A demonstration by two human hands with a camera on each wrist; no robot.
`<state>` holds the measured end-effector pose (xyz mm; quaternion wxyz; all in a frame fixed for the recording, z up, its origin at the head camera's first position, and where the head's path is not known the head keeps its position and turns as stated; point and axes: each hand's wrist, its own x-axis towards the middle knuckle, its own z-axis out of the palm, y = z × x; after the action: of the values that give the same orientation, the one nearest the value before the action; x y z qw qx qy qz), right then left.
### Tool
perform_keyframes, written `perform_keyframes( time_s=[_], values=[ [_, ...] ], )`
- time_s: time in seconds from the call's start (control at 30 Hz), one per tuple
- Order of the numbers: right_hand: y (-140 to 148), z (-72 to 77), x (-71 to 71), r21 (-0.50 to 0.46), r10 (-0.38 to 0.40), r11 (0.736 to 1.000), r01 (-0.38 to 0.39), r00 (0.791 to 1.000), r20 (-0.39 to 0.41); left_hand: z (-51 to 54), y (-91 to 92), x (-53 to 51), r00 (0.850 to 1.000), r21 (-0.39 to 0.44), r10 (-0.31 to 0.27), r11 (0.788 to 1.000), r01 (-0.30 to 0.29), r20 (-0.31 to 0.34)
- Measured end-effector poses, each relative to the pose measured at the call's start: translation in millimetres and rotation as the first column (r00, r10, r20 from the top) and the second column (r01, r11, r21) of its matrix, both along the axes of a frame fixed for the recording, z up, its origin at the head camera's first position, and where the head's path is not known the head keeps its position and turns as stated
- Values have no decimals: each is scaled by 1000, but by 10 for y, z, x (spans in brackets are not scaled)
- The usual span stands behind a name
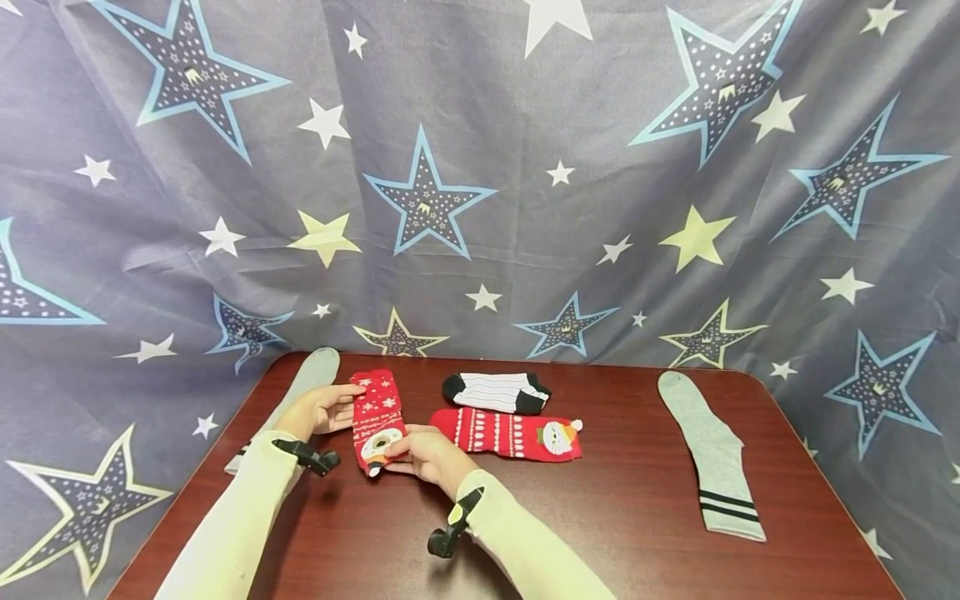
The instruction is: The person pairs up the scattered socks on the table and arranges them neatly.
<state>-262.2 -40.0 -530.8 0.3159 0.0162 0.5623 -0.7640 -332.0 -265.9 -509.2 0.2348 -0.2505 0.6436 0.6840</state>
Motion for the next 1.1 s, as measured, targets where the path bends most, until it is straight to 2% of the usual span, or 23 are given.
perform_keyframes(
  time_s=[0.2,0.3,0.5,0.67,0.8,0.97,1.1],
  values=[
    [23,-40,-15,-15,5,1000,-5,1000,2,10,-10,1,1000,27,13,1000,-13,12],
    [27,-46,-21,-14,-2,1000,2,1000,3,9,-2,-1,1000,66,26,997,-27,8],
    [44,-9,-23,-22,-69,997,70,996,64,15,-3,2,998,115,68,991,-67,-5],
    [63,24,-21,0,-142,990,143,982,121,6,-56,-25,998,160,42,987,-36,-36],
    [70,19,-18,8,-160,987,160,980,117,-14,-120,-48,997,227,44,973,-29,-60],
    [84,-9,-32,1,-131,991,131,987,97,-23,-186,-67,993,303,43,953,-7,-114],
    [121,-14,-60,-11,-72,997,73,994,85,-17,-233,-75,988,337,31,941,22,-153]
  ],
)
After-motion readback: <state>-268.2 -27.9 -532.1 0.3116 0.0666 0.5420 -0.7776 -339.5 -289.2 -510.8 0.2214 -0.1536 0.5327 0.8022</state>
